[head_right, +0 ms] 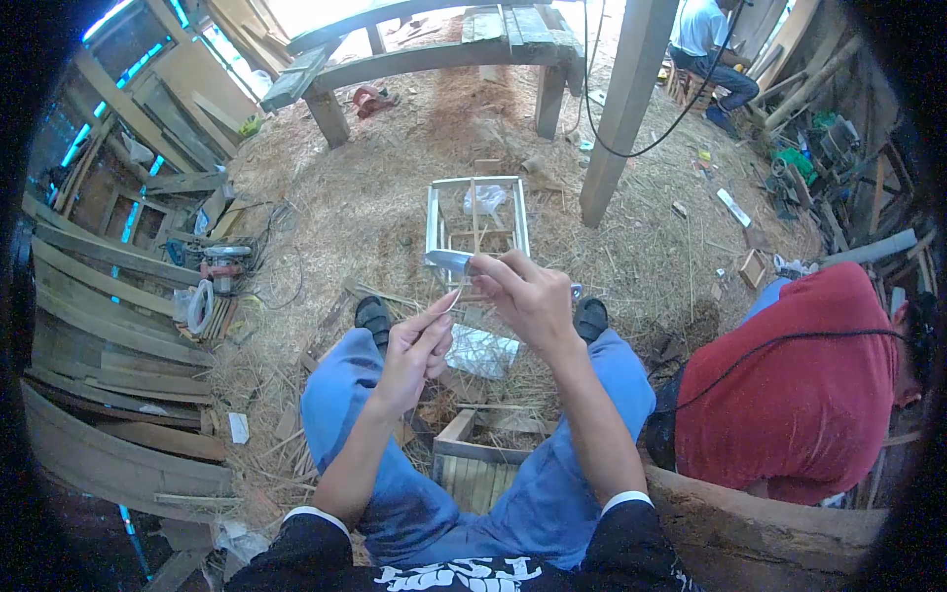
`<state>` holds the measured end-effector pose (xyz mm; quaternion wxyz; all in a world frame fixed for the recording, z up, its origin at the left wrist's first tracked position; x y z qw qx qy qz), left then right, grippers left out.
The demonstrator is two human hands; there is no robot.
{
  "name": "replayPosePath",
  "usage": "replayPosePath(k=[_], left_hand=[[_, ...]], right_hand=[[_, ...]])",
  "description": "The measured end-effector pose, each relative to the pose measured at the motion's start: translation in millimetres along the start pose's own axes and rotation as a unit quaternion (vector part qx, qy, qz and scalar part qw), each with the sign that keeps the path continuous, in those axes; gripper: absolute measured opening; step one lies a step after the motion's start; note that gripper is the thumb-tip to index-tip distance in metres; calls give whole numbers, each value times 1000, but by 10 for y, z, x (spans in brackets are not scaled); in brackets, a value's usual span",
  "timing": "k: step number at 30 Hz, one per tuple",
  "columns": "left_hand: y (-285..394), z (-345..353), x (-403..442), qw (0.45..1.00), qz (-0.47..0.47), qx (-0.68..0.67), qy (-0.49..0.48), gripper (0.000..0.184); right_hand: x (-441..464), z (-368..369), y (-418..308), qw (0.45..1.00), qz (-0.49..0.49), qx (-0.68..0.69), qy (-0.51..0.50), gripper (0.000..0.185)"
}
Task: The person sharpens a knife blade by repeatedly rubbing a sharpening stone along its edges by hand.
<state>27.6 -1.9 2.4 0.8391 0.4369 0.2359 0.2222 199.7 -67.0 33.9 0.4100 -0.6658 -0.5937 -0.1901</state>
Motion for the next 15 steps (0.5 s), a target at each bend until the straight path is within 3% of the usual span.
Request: replayPosePath(k=[15], left_hand=[[-15, -35, -32, 1000, -3, 0, -6, 41]], right_hand=[[-12, -40, 57, 1000, 3, -4, -2, 37]])
Point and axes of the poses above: each hand's wrist, its own x-axis towards the middle knuckle, its own z-axis out of the palm, y = z × x, the point moved 3 cm from there along x, towards the middle knuckle, and after that the axes turned 7 degrees about -x, right-handed, at the moved point
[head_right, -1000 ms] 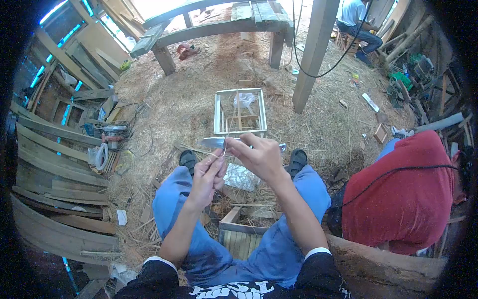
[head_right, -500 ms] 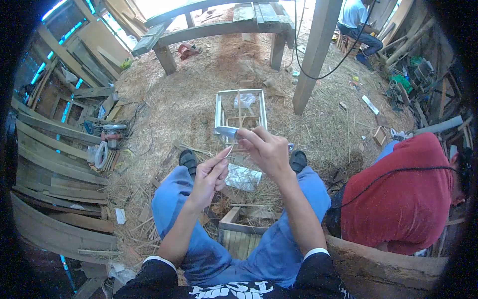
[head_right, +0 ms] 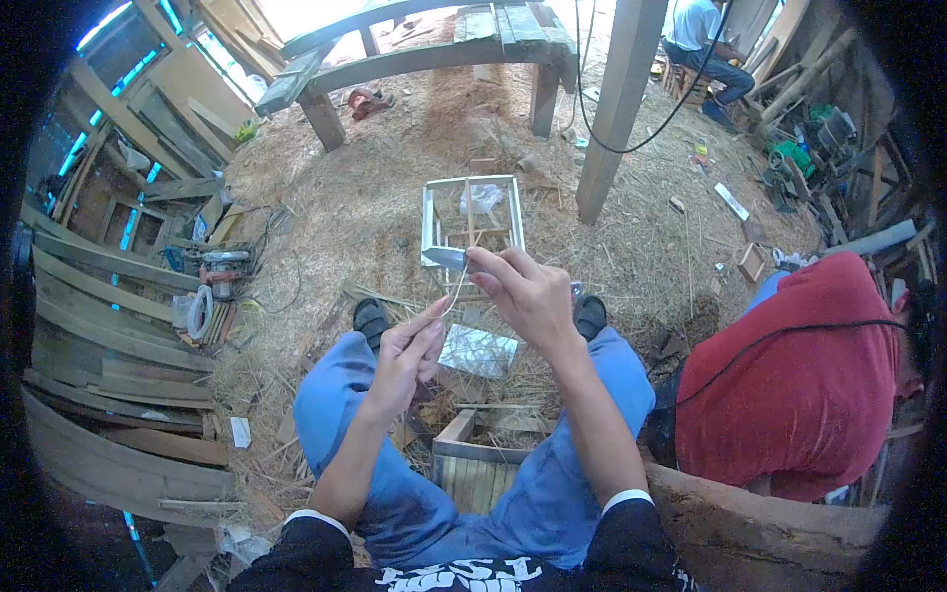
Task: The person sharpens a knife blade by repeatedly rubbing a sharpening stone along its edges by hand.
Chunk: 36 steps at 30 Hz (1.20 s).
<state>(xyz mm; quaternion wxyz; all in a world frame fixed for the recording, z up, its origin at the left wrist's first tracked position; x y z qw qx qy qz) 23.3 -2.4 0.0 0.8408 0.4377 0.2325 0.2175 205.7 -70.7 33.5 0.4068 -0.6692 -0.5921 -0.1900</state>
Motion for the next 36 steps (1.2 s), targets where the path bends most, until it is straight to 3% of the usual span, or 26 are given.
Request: replayPosePath(k=[14, 20, 31, 36], left_hand=[[4, -15, -23, 1000, 2, 14, -12, 41], [-6, -101, -43, 1000, 3, 13, -11, 41], [110, -96, 41, 994, 12, -101, 38, 46], [145, -71, 87, 994, 42, -92, 46, 44]], right_hand=[[6, -52, 96, 999, 24, -17, 14, 36], [48, -260, 356, 984, 151, -8, 97, 30], [-40, -100, 209, 995, 100, -15, -26, 34], [-18, -71, 116, 995, 81, -10, -49, 35]])
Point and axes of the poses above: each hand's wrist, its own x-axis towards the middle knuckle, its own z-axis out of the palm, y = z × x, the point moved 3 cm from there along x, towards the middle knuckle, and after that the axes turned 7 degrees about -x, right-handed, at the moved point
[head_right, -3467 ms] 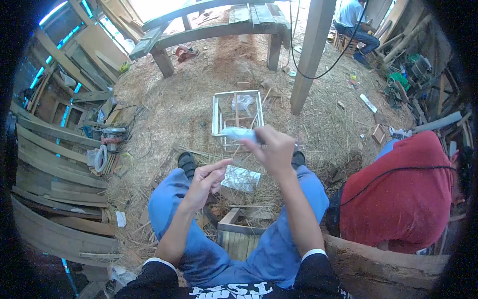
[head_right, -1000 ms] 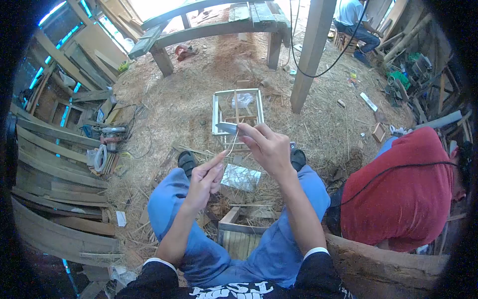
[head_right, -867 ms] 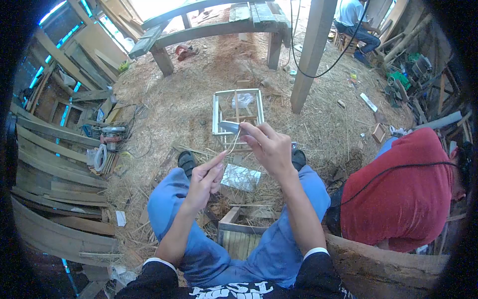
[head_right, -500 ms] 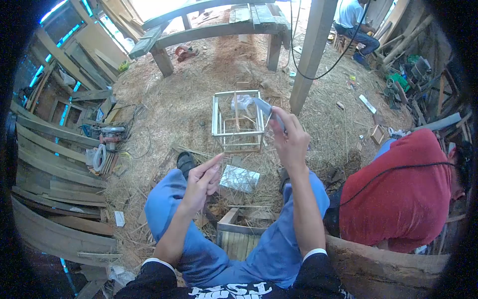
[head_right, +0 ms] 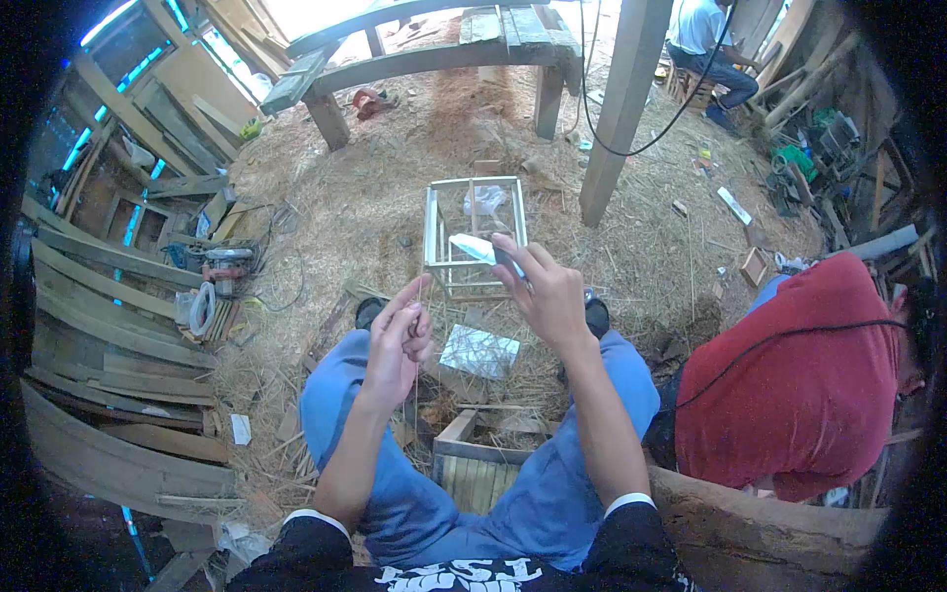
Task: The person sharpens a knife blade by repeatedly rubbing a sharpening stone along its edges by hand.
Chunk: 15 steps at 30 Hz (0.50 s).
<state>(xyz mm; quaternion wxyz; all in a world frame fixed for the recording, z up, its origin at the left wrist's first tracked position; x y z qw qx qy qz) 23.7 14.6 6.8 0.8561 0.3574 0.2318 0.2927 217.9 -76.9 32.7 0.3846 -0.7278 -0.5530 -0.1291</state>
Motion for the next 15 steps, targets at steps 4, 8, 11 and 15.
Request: replayPosePath(k=[4, 8, 11, 15], left_hand=[[5, 11, 10, 1000, 17, 2, 5, 41], [-3, -18, 18, 999, 37, -1, 6, 41], [10, -22, 19, 999, 35, -7, 7, 40], [11, -39, 30, 999, 20, -35, -3, 40]], right_hand=[[-16, 64, 8, 999, -14, -5, -30, 37], [-25, 105, 31, 999, -8, 29, -33, 41], [-49, 155, 70, 998, 4, 47, -44, 45], [-51, 168, 63, 989, 37, 0, -144, 53]])
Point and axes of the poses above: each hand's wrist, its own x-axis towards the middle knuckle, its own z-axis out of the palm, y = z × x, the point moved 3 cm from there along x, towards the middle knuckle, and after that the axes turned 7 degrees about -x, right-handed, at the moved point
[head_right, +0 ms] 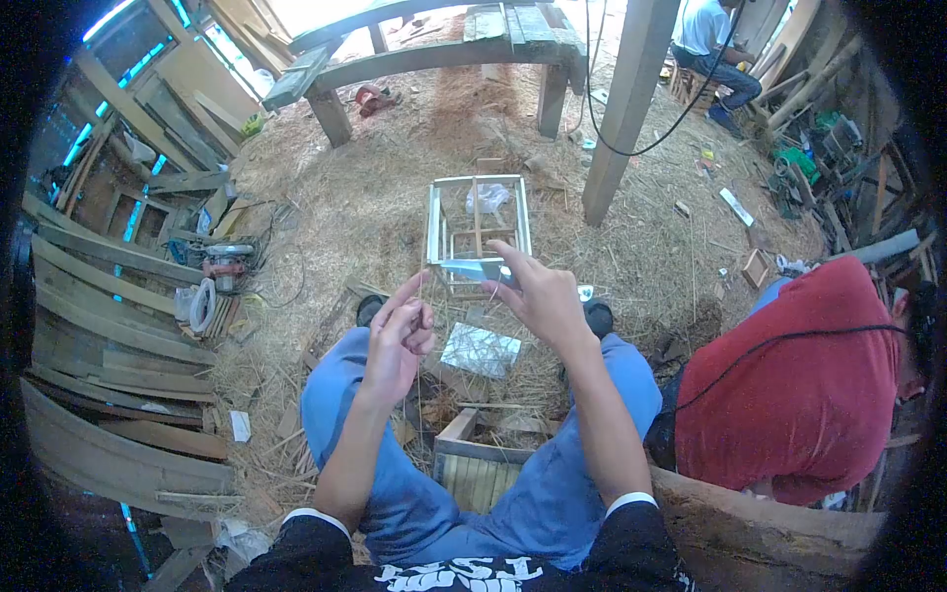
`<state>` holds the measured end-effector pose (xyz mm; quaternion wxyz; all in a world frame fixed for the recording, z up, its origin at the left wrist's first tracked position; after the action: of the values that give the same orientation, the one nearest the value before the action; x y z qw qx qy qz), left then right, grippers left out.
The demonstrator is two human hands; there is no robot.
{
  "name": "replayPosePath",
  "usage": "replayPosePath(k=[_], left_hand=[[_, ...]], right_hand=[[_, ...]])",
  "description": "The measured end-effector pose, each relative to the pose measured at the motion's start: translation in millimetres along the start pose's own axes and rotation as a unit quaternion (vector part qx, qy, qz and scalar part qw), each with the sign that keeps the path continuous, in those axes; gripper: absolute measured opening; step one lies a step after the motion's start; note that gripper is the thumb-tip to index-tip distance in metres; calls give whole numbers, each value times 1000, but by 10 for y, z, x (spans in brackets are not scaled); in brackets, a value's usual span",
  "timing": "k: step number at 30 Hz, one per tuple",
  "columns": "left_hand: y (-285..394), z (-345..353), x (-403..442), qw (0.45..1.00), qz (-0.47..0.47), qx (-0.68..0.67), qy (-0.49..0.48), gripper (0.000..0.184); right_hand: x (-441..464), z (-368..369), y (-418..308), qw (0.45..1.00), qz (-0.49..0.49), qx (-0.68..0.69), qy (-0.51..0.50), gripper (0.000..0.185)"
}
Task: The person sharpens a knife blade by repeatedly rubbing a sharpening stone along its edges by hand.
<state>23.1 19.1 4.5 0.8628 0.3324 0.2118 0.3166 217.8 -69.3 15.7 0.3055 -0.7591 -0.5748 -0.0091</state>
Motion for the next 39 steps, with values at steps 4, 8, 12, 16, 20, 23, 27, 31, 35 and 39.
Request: replayPosePath(k=[4, 8, 12, 16, 20, 23, 27, 31, 35, 39], left_hand=[[-15, -2, 6, 1000, 8, 3, 5, 37], [-48, -60, 29, 1000, 18, 14, -4, 29], [-52, -43, 26, 1000, 21, 11, -4, 25], [-61, -40, 24, 1000, 18, 15, 0, 26], [-57, -35, 24, 1000, 22, 15, -2, 26], [-52, -29, 19, 1000, 22, 14, 0, 25], [-55, -63, 22, 999, 24, 22, 17, 24], [-49, -71, 22, 999, 29, 26, 12, 24], [-10, -32, -4, 998, 18, 49, 27, 24], [-14, -65, 1, 998, 27, 52, 32, 24]], right_hand=[[-14, 77, 36, 994, -23, -95, -52, 59], [-18, 96, 3, 986, -24, -131, -101, 60], [-106, 288, 9, 968, 5, -147, -202, 48], [-65, 359, -42, 976, -17, -120, -181, 38], [-69, 391, -19, 984, -58, -96, -139, 38], [-54, 264, -111, 989, -50, -98, -102, 41], [-18, 189, -140, 990, -20, -116, -81, 47], [-27, 231, -115, 978, -36, -180, -102, 48], [-3, 215, -158, 995, 12, -97, -30, 42], [53, 102, -148, 995, 69, 9, 74, 39]])
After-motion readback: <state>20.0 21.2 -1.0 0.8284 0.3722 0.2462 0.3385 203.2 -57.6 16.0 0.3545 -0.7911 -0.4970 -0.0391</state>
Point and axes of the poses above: each hand's wrist, its own x-axis towards the middle knuckle, its own z-axis out of the palm, y = z × x, the point moved 3 cm from there along x, towards the middle knuckle, and after that the axes turned 7 degrees about -x, right-handed, at the moved point
